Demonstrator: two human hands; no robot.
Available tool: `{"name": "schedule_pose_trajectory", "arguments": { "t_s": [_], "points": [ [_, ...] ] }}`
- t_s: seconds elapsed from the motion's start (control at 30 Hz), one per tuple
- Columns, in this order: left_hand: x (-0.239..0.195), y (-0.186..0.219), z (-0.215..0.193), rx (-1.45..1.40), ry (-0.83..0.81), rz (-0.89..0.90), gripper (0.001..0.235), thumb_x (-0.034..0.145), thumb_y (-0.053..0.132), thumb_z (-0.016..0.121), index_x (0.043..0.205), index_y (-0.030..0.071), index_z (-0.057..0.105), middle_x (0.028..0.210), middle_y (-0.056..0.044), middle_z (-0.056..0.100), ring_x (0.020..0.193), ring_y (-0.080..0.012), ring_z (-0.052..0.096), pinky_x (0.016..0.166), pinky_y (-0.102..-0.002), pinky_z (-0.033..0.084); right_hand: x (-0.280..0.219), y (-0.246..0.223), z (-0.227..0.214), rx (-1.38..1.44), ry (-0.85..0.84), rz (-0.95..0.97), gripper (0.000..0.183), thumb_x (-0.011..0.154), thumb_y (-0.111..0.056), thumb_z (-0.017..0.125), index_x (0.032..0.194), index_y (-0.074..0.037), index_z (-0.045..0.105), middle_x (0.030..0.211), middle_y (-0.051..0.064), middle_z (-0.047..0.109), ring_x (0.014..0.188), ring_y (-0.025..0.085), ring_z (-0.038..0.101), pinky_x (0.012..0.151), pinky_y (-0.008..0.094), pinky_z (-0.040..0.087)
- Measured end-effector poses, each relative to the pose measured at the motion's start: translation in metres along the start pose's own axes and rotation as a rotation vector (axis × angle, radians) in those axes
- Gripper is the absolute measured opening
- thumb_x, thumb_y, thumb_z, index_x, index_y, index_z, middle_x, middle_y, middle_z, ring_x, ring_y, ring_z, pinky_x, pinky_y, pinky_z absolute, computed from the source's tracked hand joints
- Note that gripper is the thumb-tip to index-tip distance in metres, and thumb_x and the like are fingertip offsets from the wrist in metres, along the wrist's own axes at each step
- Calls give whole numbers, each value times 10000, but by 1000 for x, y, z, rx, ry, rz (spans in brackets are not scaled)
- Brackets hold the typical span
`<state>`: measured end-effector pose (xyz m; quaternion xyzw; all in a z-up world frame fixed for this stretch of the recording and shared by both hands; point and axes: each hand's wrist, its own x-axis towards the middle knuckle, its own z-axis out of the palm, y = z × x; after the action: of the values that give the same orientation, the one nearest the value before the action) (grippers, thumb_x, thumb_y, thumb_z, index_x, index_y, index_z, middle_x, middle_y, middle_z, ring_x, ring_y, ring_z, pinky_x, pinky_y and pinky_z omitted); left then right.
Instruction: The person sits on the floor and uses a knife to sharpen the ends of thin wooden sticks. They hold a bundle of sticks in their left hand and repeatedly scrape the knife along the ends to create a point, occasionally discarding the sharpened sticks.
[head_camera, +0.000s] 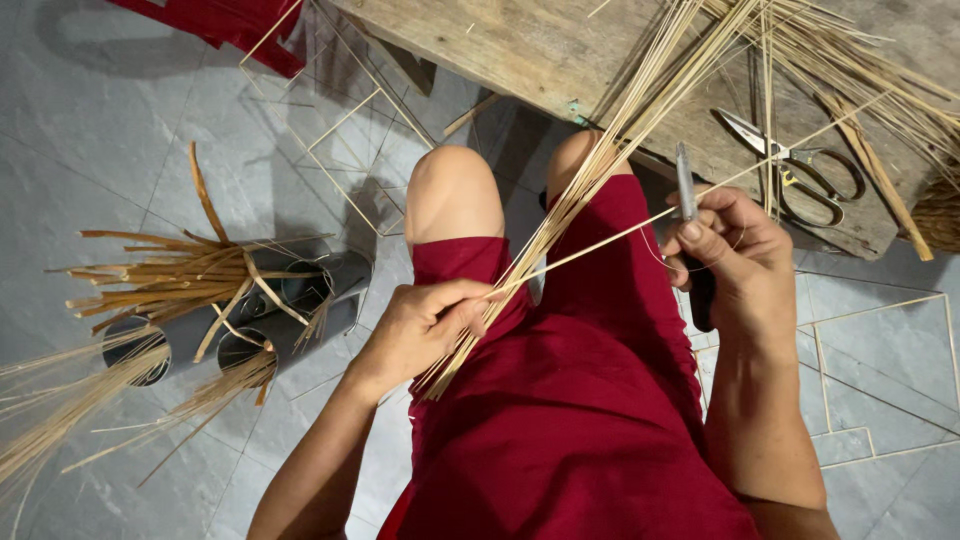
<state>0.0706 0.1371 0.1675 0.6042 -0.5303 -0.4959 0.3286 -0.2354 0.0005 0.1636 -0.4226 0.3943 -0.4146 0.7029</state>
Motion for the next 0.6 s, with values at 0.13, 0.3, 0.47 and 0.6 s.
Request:
{"name": "schedule_pose_trajectory", "arguments": {
  "t_s": [0.13, 0.3, 0.47, 0.6],
  "points": [
    [11, 22, 15, -102, -41, -104, 241, 979, 134, 661, 1208, 103, 729, 738, -37, 763, 513, -100, 615, 487, -261, 515, -7, 6, 17, -24, -48, 40, 232, 977, -46, 702, 1189, 31, 646, 866, 122, 705, 630, 151, 611, 579, 269, 498],
    [30, 28, 33, -99, 21, 110, 218, 1032, 135, 607, 1206, 90, 730, 819, -28, 760, 627, -68, 691, 590, -238, 571, -4, 8, 25, -51, -78, 60, 233, 970, -48, 695, 1188, 24, 651, 852, 118, 707, 626, 147, 613, 576, 262, 490],
    [30, 17, 23, -12, -6, 113, 212, 1024, 140, 618, 1183, 85, 747, 735, -38, 744, 632, -77, 707, 603, -242, 567, 3, 3, -7, -41, -15, 11, 205, 993, -45, 684, 1188, 15, 665, 840, 114, 685, 610, 146, 580, 559, 258, 458],
    [29, 8, 10, -14, -35, 68, 206, 1019, 143, 618, 1159, 84, 757, 728, -31, 750, 631, -87, 710, 605, -241, 572, 10, 1, -42, 12, 85, -44, 134, 1025, -28, 682, 1146, -4, 631, 843, 125, 690, 599, 159, 578, 580, 278, 469]
  ]
}}
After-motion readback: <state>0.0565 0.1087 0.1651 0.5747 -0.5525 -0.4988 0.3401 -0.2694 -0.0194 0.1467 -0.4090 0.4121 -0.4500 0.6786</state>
